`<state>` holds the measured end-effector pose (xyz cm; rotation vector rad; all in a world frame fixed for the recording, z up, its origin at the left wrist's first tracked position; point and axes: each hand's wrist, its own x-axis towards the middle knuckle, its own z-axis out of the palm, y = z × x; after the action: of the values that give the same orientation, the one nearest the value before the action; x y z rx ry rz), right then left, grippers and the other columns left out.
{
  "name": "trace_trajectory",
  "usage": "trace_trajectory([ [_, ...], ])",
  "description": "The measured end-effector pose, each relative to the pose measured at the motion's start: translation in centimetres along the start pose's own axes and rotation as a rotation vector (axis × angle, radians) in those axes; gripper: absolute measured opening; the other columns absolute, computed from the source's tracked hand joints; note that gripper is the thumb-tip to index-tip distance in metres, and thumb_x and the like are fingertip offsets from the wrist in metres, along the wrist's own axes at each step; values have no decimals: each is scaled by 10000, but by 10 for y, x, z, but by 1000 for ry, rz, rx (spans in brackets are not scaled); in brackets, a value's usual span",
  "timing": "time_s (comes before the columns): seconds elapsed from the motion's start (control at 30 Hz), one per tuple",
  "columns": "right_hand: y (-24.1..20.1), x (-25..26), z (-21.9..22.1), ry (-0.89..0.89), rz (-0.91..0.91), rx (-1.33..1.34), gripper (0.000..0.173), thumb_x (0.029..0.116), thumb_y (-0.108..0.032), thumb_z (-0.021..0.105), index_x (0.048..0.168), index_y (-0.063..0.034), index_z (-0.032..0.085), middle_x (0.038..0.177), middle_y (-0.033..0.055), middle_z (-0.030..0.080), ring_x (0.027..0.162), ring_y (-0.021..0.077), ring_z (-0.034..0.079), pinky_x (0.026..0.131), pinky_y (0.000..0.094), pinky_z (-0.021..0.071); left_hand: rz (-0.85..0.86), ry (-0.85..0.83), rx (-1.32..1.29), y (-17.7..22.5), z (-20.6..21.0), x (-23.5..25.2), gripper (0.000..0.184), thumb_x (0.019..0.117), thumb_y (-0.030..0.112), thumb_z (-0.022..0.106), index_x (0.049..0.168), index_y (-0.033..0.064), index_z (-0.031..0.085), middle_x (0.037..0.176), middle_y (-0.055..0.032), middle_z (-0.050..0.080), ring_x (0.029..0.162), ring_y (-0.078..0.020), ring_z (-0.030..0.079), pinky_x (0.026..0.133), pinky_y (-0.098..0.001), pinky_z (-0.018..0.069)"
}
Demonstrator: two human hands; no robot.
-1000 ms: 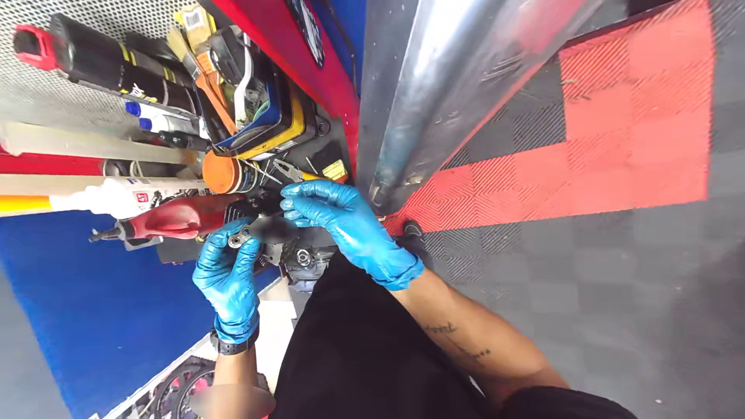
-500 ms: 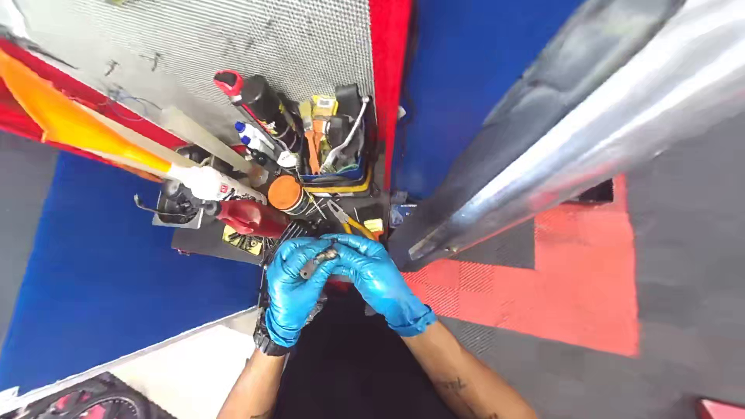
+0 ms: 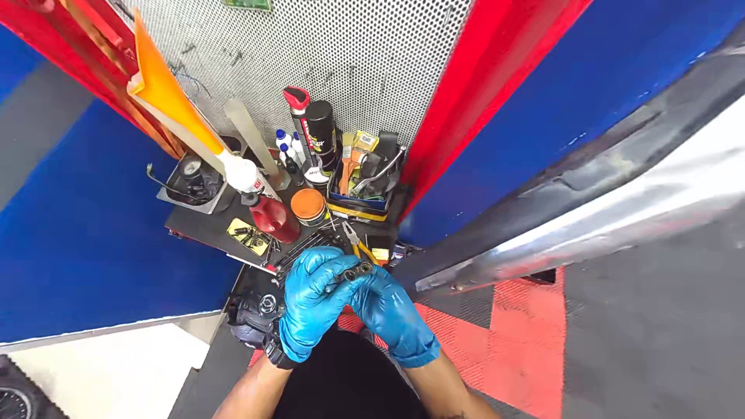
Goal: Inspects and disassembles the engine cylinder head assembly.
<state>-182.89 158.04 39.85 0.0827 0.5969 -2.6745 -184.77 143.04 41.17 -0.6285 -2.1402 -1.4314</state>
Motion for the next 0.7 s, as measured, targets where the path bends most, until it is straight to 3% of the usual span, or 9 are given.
trace_trajectory([
  [0.2,4,4,11,5,21,-7,272,986,-11,485,979,-98,742,913,81,763,825,152,747,785,327,631,35,4,65,5,-10,4,211,854,181,826,1038,80,799,1051,-74,747,1092,-184,676,998,-350,545],
  [0.53,9,7,18,-113,3,-19,287,968,10,507,960,-102,770,901,61,770,808,133,741,764,314,627,71,46,76,11,-22,0,205,892,222,795,1053,96,792,1058,-57,736,1085,-151,668,982,-312,545],
  [0.7,9,4,12,-103,17,-71,321,996,-4,460,995,-91,769,907,60,772,807,136,744,766,322,632,-7,-2,22,14,-26,-7,245,857,179,818,1068,61,784,1084,-86,731,1076,-167,673,966,-317,561],
])
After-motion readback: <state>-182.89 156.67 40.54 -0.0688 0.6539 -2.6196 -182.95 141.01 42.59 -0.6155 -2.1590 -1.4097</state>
